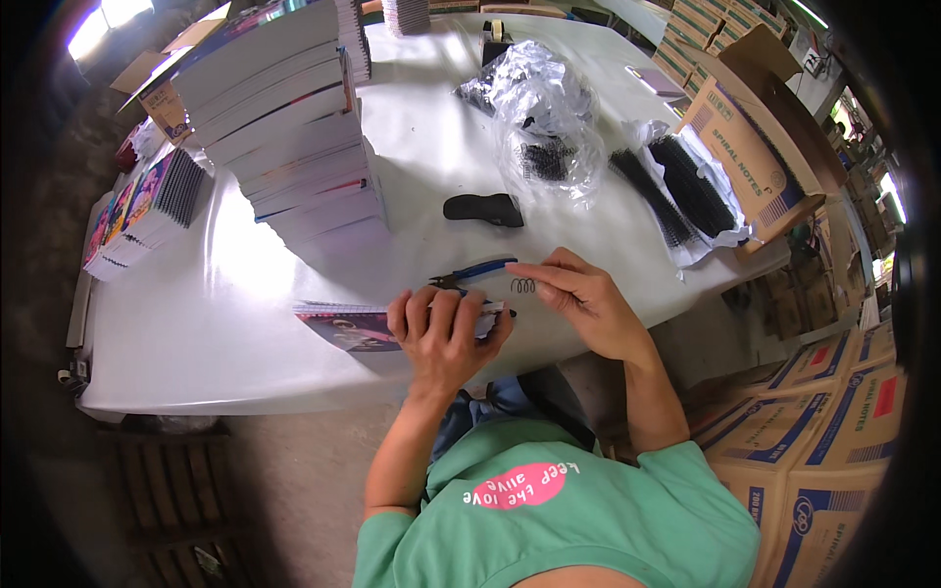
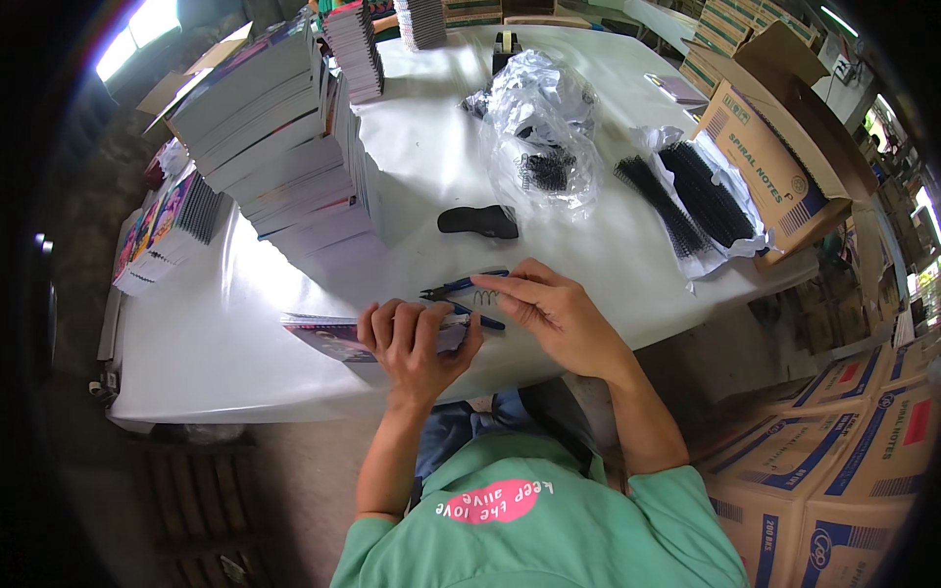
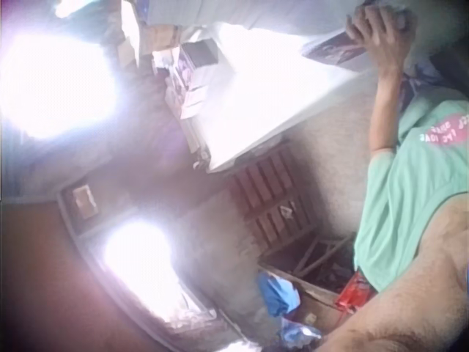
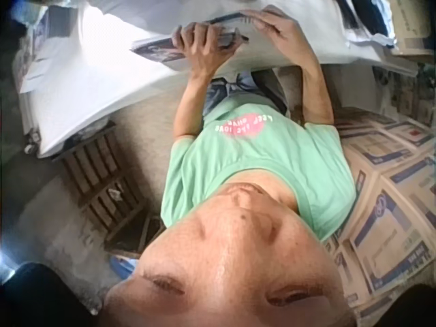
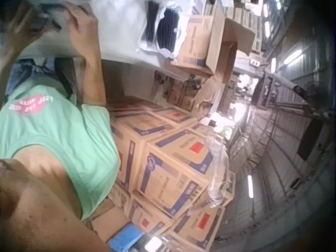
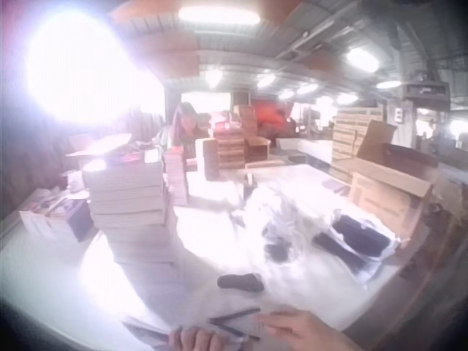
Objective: The person uses pliers to trim the wire coils on a stack of notebooks, then organizes and sorts stacks of finished notebooks by their cover designs before placing some into a cardboard box.
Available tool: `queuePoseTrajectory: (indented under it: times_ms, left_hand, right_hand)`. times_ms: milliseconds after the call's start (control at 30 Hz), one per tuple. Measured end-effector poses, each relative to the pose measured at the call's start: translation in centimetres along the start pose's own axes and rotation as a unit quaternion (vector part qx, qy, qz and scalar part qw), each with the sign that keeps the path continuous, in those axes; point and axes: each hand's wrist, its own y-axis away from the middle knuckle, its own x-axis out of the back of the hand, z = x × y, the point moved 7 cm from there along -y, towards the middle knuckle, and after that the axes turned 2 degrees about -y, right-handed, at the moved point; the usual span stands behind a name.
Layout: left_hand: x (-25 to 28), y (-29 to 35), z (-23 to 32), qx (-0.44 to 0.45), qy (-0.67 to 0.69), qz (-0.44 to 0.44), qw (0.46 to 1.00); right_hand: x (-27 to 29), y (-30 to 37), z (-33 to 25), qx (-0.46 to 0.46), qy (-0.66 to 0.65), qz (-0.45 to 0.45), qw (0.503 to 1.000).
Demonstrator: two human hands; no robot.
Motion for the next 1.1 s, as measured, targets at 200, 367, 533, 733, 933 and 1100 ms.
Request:
queuePoseTrajectory:
  times_ms: [200,367,533,733,933,1100]
  left_hand:
    - [0.7,-0.5,-0.5,0.001,0.021,-0.018,1.0]
    - [0.2,-0.3,0.0,-0.016,-0.04,-0.01,0.999]
    - [-0.9,-2.7,-0.1,-0.043,0.005,-0.039,0.998]
    - [2.5,-1.6,-3.2,0.014,0.013,0.008,1.0]
    - [1.8,7.3,-15.8,0.309,0.421,-0.001,0.853]
    - [4.6,6.5,-17.2,0.378,0.277,0.047,0.882]
  right_hand:
    - [0.1,-1.0,0.4,-0.01,0.01,0.007,1.0]
    - [-0.5,-1.3,0.7,0.025,0.038,-0.003,0.999]
    - [-0.6,-2.5,0.1,-0.054,-0.076,-0.003,0.996]
    - [-2.5,-1.1,2.4,-0.021,-0.031,-0.044,0.998]
    - [-7.2,-0.3,1.2,0.039,0.037,-0.015,0.998]
    - [-9.0,-0.3,2.5,-0.038,0.072,0.001,0.997]
